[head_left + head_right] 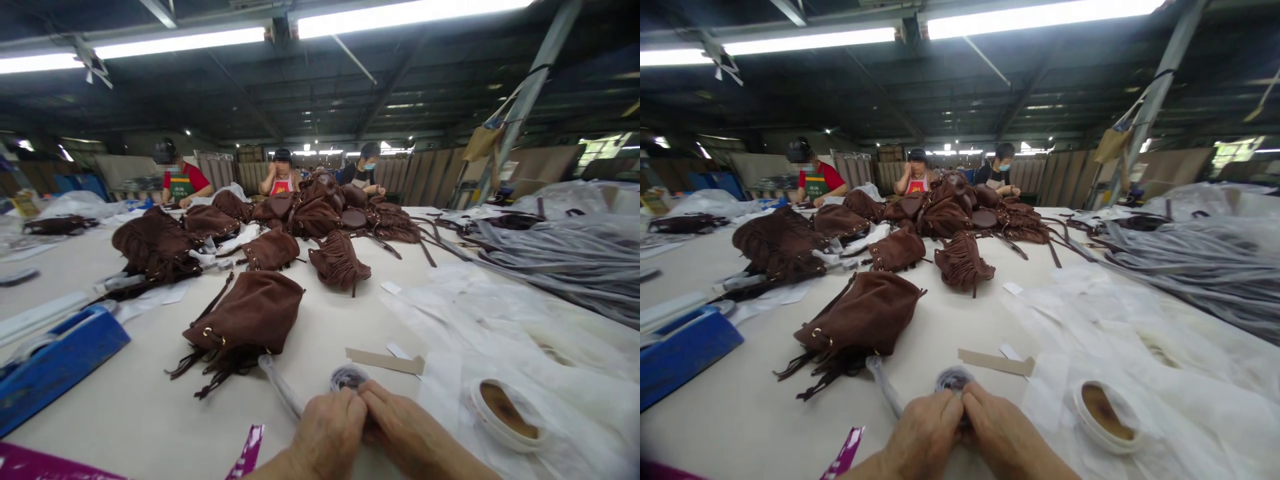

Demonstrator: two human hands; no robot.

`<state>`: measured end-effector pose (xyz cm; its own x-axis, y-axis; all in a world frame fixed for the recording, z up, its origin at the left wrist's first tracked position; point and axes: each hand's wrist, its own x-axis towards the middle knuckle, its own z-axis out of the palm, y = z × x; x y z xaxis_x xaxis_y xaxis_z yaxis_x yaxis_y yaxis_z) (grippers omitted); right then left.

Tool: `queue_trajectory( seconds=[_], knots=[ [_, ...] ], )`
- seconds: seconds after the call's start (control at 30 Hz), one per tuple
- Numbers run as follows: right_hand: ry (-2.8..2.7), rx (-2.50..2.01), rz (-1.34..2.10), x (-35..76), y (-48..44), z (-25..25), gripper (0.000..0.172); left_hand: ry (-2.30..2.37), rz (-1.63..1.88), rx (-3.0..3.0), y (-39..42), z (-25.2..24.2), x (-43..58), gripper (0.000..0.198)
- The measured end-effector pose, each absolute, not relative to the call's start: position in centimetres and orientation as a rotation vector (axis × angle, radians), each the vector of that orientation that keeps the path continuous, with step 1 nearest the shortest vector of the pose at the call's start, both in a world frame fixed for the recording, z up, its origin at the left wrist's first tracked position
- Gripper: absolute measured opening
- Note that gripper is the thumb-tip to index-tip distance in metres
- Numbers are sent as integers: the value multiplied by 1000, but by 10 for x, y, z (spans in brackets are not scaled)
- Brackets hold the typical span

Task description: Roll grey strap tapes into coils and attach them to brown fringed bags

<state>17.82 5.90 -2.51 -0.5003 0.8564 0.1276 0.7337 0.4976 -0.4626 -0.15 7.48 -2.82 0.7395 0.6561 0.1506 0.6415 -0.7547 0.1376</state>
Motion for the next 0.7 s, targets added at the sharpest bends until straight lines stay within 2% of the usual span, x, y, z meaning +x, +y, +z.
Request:
queue_trajectory(
  seconds=[0.1,0.17,0.23,0.4,0.53,0.6,0.7],
  knots=[
    [-2421,-1232,571,183,57,-19,15,828,261,2885,81,-14,-15,20],
    [-2440,-1190,569,185,59,-11,21,718,239,2925,89,-6,-24,19],
    [-2454,-1195,552,182,62,-6,23,768,262,2922,92,-8,-25,15],
    [-2408,-1259,526,173,64,-13,11,1137,410,2719,78,-30,-8,15],
    [-2500,-1192,503,181,64,-13,20,844,293,2912,82,-13,-20,21],
    [-2532,-1201,477,184,66,-8,23,748,256,3005,88,-6,-27,16],
    [-2528,-1214,505,179,70,-3,21,859,328,3002,87,-14,-24,5]
  ],
)
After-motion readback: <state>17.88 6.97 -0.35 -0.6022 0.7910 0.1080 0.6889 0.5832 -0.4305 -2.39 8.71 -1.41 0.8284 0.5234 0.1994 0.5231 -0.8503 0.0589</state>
